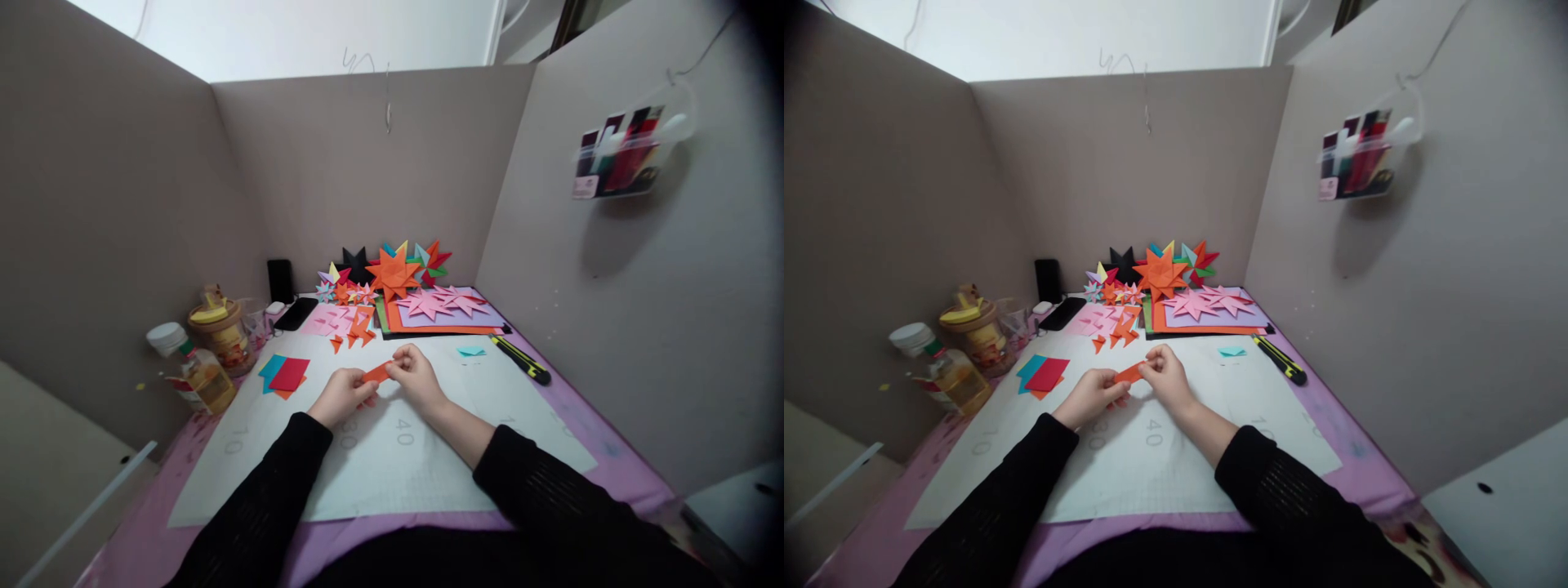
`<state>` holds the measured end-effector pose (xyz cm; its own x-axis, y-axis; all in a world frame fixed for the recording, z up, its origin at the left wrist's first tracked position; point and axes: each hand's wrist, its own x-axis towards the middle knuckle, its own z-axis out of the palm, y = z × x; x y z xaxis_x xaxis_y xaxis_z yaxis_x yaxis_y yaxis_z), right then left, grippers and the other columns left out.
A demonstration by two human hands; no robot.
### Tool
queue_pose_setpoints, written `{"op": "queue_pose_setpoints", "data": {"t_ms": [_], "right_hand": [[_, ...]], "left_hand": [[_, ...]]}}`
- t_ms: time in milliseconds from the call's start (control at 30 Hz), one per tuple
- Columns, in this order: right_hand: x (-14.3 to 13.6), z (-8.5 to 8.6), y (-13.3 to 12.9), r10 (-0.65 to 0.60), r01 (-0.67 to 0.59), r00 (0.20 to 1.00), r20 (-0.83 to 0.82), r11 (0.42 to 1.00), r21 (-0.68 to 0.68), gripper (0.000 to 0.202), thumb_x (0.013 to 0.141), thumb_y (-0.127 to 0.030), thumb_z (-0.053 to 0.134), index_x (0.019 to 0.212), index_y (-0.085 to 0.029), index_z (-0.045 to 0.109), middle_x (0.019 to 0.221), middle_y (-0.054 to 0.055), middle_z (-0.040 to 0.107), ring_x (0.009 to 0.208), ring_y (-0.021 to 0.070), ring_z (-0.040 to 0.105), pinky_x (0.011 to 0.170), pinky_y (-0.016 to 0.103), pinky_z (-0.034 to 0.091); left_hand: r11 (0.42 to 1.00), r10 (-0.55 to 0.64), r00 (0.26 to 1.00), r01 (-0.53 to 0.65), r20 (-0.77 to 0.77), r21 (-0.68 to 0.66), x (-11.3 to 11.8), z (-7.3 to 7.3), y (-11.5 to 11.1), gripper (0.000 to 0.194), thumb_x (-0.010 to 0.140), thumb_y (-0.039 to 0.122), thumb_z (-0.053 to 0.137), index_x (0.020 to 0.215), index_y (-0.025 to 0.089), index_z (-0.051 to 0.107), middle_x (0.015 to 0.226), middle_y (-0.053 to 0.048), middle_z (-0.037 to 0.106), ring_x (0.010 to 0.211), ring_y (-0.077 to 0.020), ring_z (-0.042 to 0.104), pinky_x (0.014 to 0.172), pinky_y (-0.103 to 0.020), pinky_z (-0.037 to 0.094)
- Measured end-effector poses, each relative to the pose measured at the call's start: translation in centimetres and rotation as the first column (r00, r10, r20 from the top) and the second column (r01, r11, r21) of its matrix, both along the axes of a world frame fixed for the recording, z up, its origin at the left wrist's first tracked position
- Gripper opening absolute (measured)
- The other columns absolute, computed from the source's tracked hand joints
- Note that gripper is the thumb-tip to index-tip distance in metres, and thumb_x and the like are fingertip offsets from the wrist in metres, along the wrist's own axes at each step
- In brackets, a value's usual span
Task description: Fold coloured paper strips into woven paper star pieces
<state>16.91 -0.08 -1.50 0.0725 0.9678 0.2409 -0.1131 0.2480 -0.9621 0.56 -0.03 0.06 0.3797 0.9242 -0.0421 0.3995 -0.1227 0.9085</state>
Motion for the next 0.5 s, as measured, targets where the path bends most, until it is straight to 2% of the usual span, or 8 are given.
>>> {"op": "queue_pose_setpoints", "data": {"t_ms": [200, 367, 500], "right_hand": [[-0.2, 0.5, 0.0, 0.036, -0.036, 0.995, -0.096, 0.999, -0.007, 0.030, 0.065, -0.026, 0.064, 0.084, -0.022, 0.041, 0.056, -0.008, 0.053, 0.052, 0.0106, 0.051, 0.055, 0.024, 0.038], [-0.9, 0.2, -0.2, 0.156, -0.172, 0.974, -0.161, 0.982, -0.084, 0.045, 0.061, -0.024, 0.068, 0.095, -0.022, 0.039, 0.062, -0.006, 0.060, 0.053, 0.0111, 0.054, 0.055, 0.024, 0.039], [-1.4, 0.0, -0.2, 0.102, -0.123, 0.978, -0.182, 0.987, -0.105, 0.043, 0.059, -0.021, 0.069, 0.091, -0.022, 0.041, 0.058, -0.007, 0.059, 0.050, 0.0114, 0.054, 0.053, 0.024, 0.039]], "left_hand": [[0.997, 0.066, 0.995, -0.063, 0.070, -0.040, 0.2, 0.5, 0.0, 0.033, 0.072, 0.044, 0.055, 0.065, 0.012, 0.057, 0.058, -0.004, 0.064, 0.051, -0.0133, 0.057, 0.044, -0.021, 0.040], [0.994, 0.110, 0.989, -0.112, 0.100, 0.014, 0.4, 0.3, 0.1, 0.032, 0.075, 0.042, 0.053, 0.065, 0.012, 0.057, 0.057, -0.003, 0.063, 0.046, -0.0102, 0.052, 0.044, -0.019, 0.038], [0.991, 0.119, 0.990, -0.123, 0.075, 0.052, 0.7, 0.1, 0.1, 0.032, 0.076, 0.042, 0.052, 0.065, 0.012, 0.057, 0.058, -0.005, 0.064, 0.047, -0.0108, 0.053, 0.044, -0.019, 0.039]]}}
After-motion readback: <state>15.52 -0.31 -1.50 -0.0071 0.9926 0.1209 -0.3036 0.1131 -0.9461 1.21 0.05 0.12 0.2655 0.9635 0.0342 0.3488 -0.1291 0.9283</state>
